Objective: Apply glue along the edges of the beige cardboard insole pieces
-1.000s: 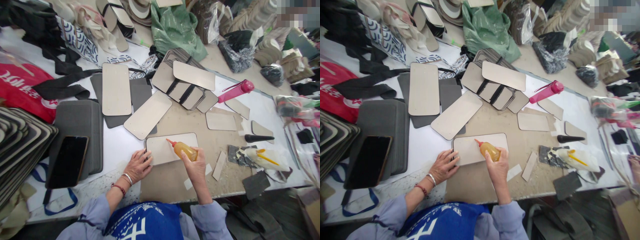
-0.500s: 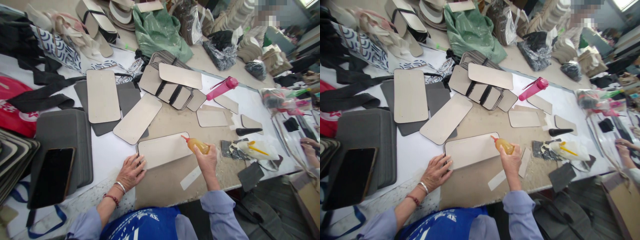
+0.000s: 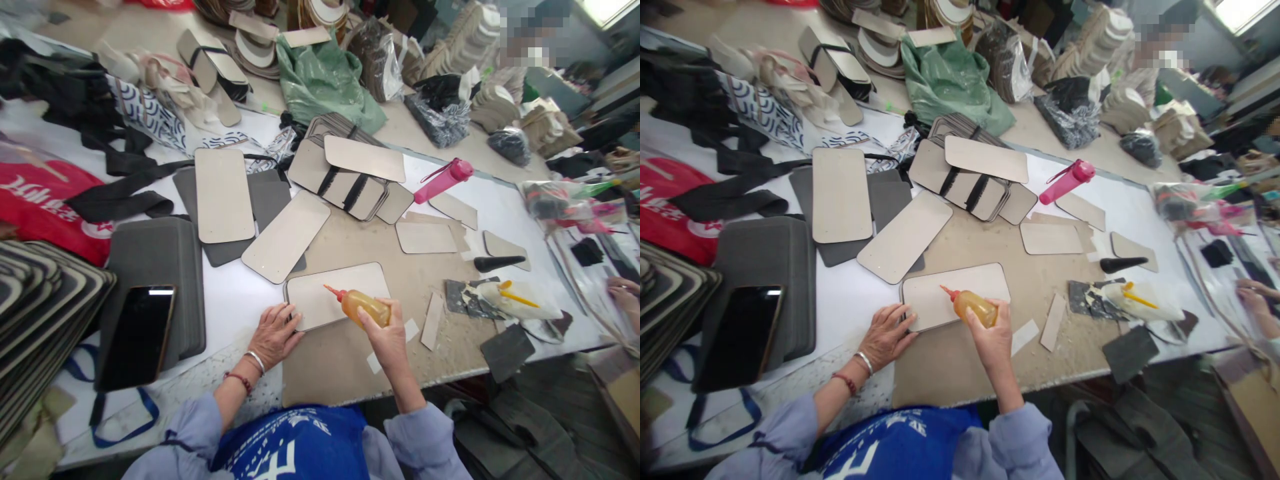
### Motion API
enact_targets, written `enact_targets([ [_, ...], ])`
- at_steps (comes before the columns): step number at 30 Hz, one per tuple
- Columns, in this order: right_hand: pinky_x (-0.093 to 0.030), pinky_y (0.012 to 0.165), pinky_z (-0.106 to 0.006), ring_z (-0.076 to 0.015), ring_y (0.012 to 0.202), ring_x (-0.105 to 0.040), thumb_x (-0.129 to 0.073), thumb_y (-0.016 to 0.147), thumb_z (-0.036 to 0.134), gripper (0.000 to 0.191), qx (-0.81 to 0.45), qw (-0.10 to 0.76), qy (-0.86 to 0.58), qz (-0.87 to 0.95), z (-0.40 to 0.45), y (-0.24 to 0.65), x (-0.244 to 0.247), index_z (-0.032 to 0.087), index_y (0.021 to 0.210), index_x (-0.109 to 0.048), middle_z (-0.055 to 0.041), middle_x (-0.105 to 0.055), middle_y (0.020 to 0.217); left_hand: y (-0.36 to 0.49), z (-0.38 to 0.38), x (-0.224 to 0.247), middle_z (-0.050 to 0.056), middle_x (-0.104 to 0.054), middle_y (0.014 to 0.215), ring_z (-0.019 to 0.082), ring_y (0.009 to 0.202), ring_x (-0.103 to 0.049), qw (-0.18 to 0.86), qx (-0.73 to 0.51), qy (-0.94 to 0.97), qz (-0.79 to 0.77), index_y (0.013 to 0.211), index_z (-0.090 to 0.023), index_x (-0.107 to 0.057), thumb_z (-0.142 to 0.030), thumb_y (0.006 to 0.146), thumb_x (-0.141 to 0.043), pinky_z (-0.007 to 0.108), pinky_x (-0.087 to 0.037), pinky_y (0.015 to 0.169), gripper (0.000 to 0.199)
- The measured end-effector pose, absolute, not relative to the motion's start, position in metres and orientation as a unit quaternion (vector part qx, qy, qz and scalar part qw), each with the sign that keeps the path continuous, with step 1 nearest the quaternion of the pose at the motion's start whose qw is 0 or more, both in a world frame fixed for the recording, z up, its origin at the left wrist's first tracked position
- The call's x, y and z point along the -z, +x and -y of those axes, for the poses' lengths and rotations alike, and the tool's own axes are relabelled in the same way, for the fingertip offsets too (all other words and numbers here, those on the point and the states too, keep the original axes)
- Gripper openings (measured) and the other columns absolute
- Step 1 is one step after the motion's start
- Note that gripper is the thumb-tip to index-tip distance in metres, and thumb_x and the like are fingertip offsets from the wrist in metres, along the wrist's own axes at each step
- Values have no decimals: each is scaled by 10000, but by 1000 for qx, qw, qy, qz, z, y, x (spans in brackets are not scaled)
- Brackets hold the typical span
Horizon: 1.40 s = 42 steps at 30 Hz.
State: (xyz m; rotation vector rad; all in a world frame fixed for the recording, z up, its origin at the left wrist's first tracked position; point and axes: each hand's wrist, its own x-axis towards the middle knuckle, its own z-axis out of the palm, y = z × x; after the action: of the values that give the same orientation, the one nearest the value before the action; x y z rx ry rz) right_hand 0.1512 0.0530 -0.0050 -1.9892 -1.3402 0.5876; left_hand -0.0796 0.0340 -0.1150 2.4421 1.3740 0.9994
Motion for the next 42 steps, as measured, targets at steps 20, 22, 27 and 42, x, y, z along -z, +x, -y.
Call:
enact_targets([
  [20, -460, 691, -351, -211, 793, -544, -563, 728, 518, 361, -98, 241, -783, 565, -44, 157, 0, 224, 929, -499, -40, -518, 891, -80, -29, 119, 92, -639, 986, 203, 953, -550, 88, -359, 819, -439, 1011, -162, -597, -207, 815, -600, 356, -500, 819, 201],
  [22, -453, 684, -352, -211, 786, -533, -559, 709, 539, 378, -68, 239, -803, 542, -51, 176, 1, 228, 914, -495, -38, -515, 882, -80, -29, 119, 95, -636, 988, 209, 953, -546, 83, -361, 819, -437, 1007, -159, -596, -198, 811, -604, 358, -501, 804, 200],
  [27, -441, 691, -366, -221, 791, -512, -544, 676, 560, 407, -24, 220, -843, 491, -66, 219, 4, 225, 898, -482, -47, -499, 876, -80, -29, 120, 94, -624, 1009, 217, 960, -546, 86, -358, 823, -433, 1032, -171, -581, -176, 815, -595, 363, -493, 804, 218],
  [42, -463, 749, -396, -217, 806, -529, -612, 663, 511, 400, -105, 259, -824, 493, -49, 198, 1, 218, 907, -491, -42, -515, 881, -80, -28, 123, 96, -626, 1018, 217, 958, -555, 92, -360, 820, -435, 1061, -185, -580, -171, 815, -582, 368, -487, 804, 246],
])
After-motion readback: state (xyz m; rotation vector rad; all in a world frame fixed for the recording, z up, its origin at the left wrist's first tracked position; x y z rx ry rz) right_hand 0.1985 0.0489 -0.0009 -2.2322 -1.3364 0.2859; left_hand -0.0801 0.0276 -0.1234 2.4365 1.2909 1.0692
